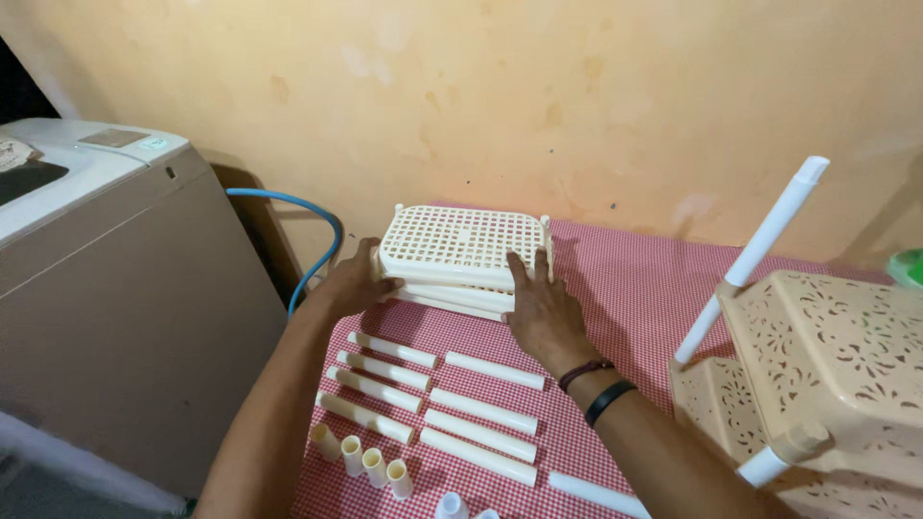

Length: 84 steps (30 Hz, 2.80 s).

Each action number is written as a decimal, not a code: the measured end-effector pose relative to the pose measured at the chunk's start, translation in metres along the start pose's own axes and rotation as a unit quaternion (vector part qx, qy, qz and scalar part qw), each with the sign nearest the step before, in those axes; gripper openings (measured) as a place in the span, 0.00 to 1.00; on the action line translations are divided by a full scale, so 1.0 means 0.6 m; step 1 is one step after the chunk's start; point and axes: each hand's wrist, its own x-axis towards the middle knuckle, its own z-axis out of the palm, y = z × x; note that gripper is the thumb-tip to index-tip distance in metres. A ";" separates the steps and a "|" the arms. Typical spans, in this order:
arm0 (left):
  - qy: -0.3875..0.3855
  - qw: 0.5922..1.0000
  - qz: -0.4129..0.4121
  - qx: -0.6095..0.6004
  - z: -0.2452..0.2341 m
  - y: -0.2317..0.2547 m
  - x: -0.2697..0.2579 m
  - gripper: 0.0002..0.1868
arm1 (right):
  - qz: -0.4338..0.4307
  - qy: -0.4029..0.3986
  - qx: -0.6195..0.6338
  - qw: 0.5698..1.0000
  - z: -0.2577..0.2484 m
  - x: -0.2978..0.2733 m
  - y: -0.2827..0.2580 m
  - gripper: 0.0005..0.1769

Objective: The person assembles a beige plastic three-tier storage rack by inserting white plastic feet into the leg ends and attaching the top tray to the vertical poles. They handle the rack, feet, and tray by hand on a red-and-white checkered table.

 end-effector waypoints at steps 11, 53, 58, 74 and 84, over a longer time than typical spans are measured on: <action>0.019 0.954 0.022 0.298 0.007 0.060 0.094 0.42 | 0.090 -0.035 0.003 0.995 0.013 0.093 0.029 0.51; 0.077 0.984 0.012 0.161 0.036 0.032 0.218 0.25 | 0.064 0.113 0.055 0.990 0.031 0.148 0.042 0.38; 0.026 0.977 -0.028 0.209 0.027 0.060 0.189 0.31 | 0.057 0.118 0.029 0.991 0.033 0.146 0.051 0.38; 0.005 0.959 0.029 0.282 -0.007 0.146 0.095 0.51 | 0.060 0.072 0.017 0.995 0.007 0.118 0.028 0.43; 0.148 0.947 0.175 0.225 -0.054 0.254 -0.102 0.46 | -0.040 0.145 0.036 0.988 -0.097 -0.015 -0.034 0.45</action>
